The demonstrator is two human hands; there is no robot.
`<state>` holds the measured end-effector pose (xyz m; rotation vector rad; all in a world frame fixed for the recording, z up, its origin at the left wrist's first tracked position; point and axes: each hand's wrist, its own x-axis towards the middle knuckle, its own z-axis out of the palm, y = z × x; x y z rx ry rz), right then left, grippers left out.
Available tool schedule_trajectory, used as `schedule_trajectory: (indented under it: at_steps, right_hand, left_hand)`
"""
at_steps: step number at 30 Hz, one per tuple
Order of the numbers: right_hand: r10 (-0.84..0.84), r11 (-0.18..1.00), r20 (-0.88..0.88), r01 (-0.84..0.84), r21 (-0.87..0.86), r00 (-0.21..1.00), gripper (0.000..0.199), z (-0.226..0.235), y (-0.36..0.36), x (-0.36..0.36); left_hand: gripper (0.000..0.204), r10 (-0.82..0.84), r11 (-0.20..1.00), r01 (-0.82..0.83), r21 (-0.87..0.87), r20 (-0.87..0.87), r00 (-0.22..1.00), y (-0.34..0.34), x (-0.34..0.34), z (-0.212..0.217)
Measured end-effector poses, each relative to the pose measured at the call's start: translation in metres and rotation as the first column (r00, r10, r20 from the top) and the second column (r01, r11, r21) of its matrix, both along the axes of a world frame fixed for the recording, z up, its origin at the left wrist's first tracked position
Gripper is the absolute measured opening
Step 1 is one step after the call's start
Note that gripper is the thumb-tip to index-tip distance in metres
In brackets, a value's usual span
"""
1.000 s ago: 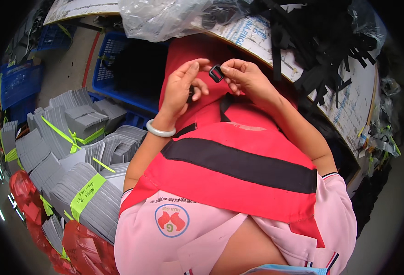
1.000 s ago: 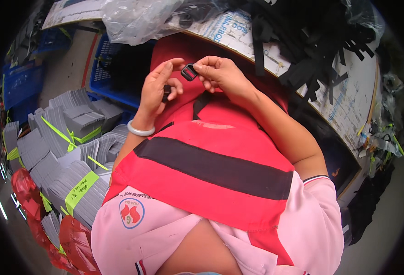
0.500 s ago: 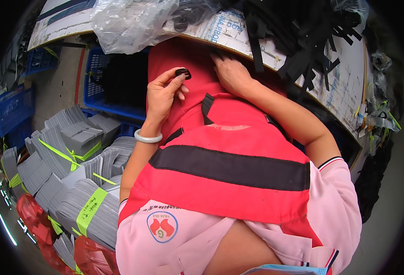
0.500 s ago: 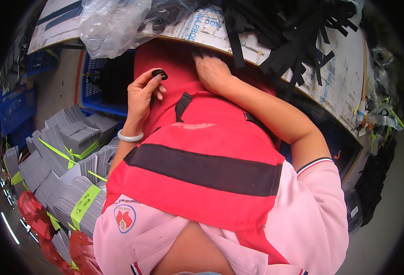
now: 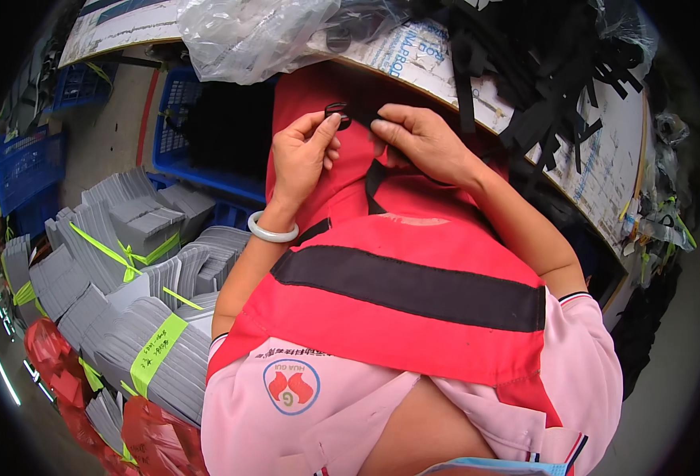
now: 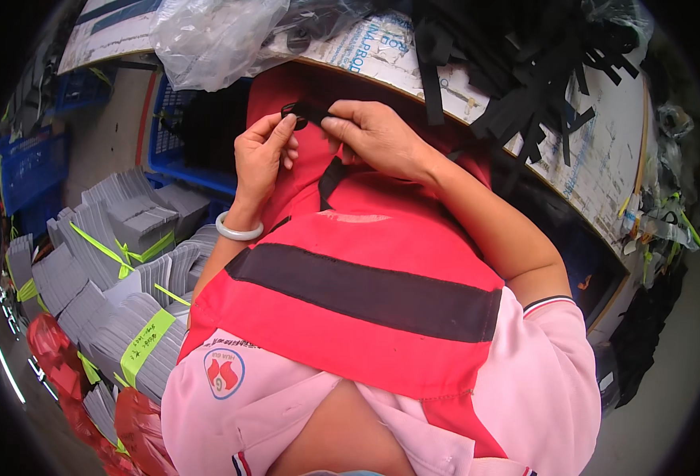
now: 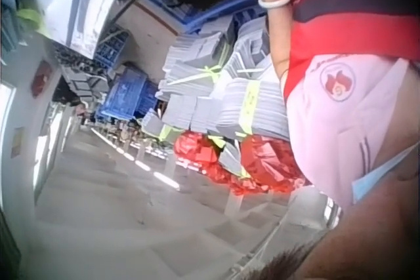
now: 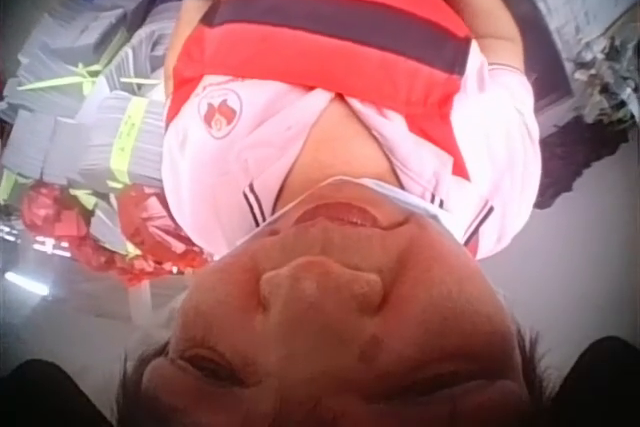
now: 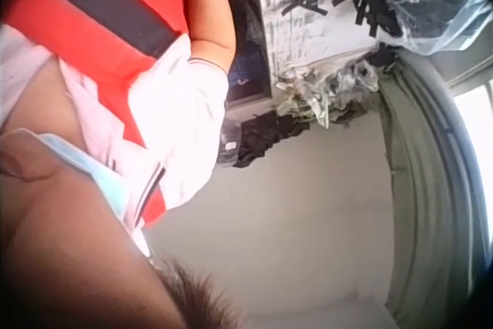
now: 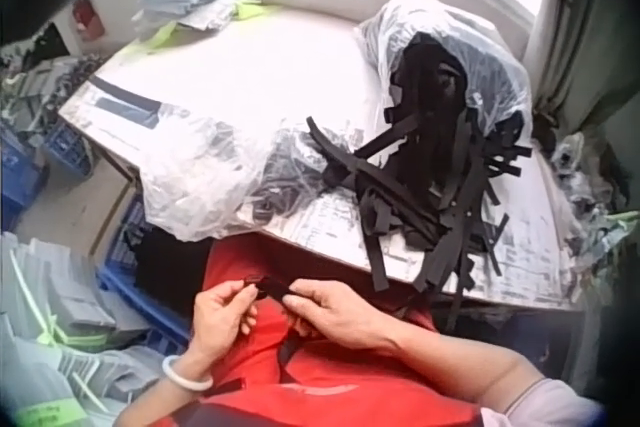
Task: The recorder is assembling black nylon straps by threading them through plastic buckles and adjustment clips.
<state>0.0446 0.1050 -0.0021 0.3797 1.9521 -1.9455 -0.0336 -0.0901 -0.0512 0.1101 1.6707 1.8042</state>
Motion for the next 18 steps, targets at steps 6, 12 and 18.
schedule_trajectory:
  at_steps: [6, 12, 18]
  right_hand:
    - [-0.02, 0.977, 0.232, 0.069, -0.204, 0.973, 0.026, 0.012, 0.001, -0.002]
    - [-0.127, 0.95, 0.256, 0.192, -0.246, 0.958, 0.024, 0.014, 0.005, -0.002]
    - [-0.271, 0.903, 0.189, 0.318, -0.289, 0.944, 0.02, 0.012, 0.004, -0.009]
  left_hand:
    - [0.022, 0.026, 0.999, -0.02, 0.047, -0.129, 0.991, 0.026, 0.005, 0.023]
    - [0.019, 0.031, 0.993, -0.074, -0.088, -0.415, 0.909, 0.029, 0.003, 0.018]
    - [0.018, -0.07, 0.987, -0.044, -0.154, -0.661, 0.747, 0.037, -0.002, 0.019]
